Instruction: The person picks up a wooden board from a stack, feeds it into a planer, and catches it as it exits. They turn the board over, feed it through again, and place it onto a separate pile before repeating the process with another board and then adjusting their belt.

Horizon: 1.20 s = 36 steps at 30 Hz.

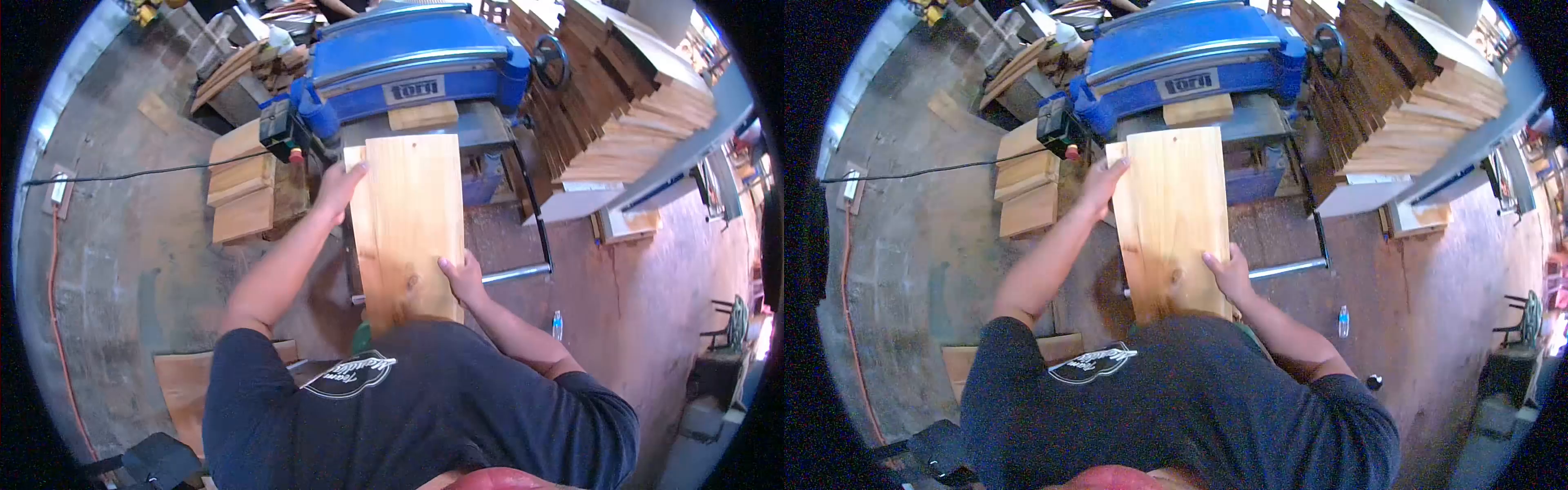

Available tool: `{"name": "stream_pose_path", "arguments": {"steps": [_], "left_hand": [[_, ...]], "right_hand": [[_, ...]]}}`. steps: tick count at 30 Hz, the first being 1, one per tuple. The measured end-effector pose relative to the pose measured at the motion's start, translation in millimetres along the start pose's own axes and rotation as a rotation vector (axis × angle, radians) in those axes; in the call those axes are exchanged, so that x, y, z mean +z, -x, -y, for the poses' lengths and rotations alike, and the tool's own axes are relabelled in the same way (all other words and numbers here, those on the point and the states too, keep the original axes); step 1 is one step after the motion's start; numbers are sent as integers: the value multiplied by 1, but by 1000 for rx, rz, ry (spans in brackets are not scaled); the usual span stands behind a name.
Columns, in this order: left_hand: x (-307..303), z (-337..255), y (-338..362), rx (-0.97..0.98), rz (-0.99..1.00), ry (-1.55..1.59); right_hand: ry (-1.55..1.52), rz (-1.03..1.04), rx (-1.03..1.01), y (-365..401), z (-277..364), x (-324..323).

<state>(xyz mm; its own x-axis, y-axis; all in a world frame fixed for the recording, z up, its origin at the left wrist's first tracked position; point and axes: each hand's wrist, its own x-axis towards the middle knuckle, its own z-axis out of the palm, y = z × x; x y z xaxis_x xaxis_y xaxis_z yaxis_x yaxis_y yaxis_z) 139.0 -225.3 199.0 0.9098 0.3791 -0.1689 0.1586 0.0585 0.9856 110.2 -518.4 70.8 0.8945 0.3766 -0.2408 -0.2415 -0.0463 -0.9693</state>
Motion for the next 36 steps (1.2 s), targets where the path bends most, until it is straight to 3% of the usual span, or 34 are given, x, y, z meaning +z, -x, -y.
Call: {"name": "stream_pose_path", "arguments": {"steps": [1,2,4,5,6,9,11,13,16,18,19,21,22,24,28,32,34,36], "left_hand": [[6,24,7,-153,-6,32],[11,73,11,-120,-8,24],[42,90,62,-465,-34,317],[45,119,79,-346,25,283],[46,150,85,-624,-47,154],[66,171,106,-601,9,-25],[72,211,91,-480,-54,176],[84,191,72,-485,-80,36],[103,189,44,-367,-176,9],[108,200,28,-399,-213,-31],[112,195,23,-404,-210,-28],[122,177,17,-560,-215,-29],[125,189,15,-561,-207,-32],[131,209,-3,-318,-244,-15],[127,189,-23,-317,-223,-147],[118,244,-66,-397,-256,-248],[121,260,-71,-216,-307,-236],[121,234,-70,-312,-272,-282]], "right_hand": [[-52,-23,83,-2,-5,-2],[-60,-83,126,-6,3,-5],[-51,-117,175,-18,3,-11],[-45,-151,200,-33,4,-18],[55,-135,224,-59,-25,-31],[51,-154,271,-95,-5,-42],[42,-150,245,-127,-5,-46],[33,-146,223,-160,-7,-51],[336,-41,165,-176,10,-55],[1263,103,-454,-133,75,-39],[1267,104,-447,-123,70,-37],[1569,676,-400,-97,60,-38],[1569,670,-393,-92,47,-40],[1678,446,-584,-109,29,-44],[1667,374,-575,-134,17,-38],[1737,389,-544,-153,28,-32],[1724,391,-544,-159,24,-34],[1725,400,-546,-163,31,-34]]}}
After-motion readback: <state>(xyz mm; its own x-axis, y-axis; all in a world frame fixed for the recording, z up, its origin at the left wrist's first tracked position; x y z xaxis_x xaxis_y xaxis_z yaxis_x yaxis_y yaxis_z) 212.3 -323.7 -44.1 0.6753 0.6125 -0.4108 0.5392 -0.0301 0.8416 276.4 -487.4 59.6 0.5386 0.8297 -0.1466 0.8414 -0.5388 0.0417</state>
